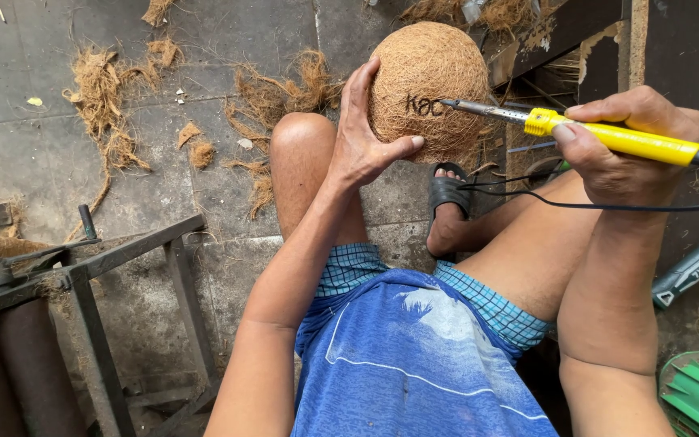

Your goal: Engraving letters onto a coconut shell using a wood-burning tool.

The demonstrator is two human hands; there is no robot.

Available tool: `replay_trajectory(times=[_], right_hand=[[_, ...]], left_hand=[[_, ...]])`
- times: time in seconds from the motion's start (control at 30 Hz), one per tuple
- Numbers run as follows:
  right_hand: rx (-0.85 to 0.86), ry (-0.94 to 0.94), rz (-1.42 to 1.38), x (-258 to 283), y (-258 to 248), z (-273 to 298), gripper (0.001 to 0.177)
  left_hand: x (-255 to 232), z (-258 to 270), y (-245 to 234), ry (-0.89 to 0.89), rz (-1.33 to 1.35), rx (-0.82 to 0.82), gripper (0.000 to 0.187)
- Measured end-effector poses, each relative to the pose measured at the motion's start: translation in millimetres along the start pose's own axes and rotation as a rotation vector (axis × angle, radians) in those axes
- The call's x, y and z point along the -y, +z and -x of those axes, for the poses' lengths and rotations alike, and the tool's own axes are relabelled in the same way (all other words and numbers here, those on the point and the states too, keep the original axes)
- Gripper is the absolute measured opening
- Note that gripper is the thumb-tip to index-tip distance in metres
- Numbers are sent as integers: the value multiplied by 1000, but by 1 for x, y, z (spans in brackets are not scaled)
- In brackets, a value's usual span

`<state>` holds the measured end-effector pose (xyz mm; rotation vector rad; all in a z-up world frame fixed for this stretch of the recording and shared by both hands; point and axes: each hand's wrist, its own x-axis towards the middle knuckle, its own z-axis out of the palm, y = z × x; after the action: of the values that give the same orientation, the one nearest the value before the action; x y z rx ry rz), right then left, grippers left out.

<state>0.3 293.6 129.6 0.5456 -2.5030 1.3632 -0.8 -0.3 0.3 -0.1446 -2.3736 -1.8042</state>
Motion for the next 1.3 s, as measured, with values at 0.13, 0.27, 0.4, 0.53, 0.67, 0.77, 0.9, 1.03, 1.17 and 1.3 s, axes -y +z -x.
replay_trajectory(times=[0.13, 0.27, 0.4, 0.53, 0.67, 0.77, 0.9, 1.03, 1.17, 1.3], right_hand=[[3, -20, 22, -1, 0, 1, 14], [-6, -20, 24, -4, 0, 2, 15], [-6, -25, 5, -4, 0, 3, 15], [-13, -23, 5, -4, 1, 3, 14], [-13, -25, -9, -4, 1, 4, 14], [-15, -20, -17, -3, 0, 4, 15], [-7, -24, -18, -3, 0, 4, 15], [-15, -23, -27, -3, 1, 4, 16], [-1, -46, -3, 0, 0, 4, 16], [-9, -30, 1, -1, 0, 6, 17]], left_hand=[[0, 0, 0, 9, 4, -7, 101], [0, 0, 0, 8, 4, -6, 101], [-1, 0, -1, -1, 0, -5, 101], [-1, 0, 0, 1, -1, -1, 101], [-2, 0, -1, 7, 16, 0, 101], [-1, 1, -1, 4, 4, 1, 101], [0, 1, 0, 2, 2, -1, 102], [-1, 0, -1, 2, -4, -3, 102], [1, 1, 0, 9, 3, -4, 102], [-1, 1, -1, -9, 2, 4, 102]])
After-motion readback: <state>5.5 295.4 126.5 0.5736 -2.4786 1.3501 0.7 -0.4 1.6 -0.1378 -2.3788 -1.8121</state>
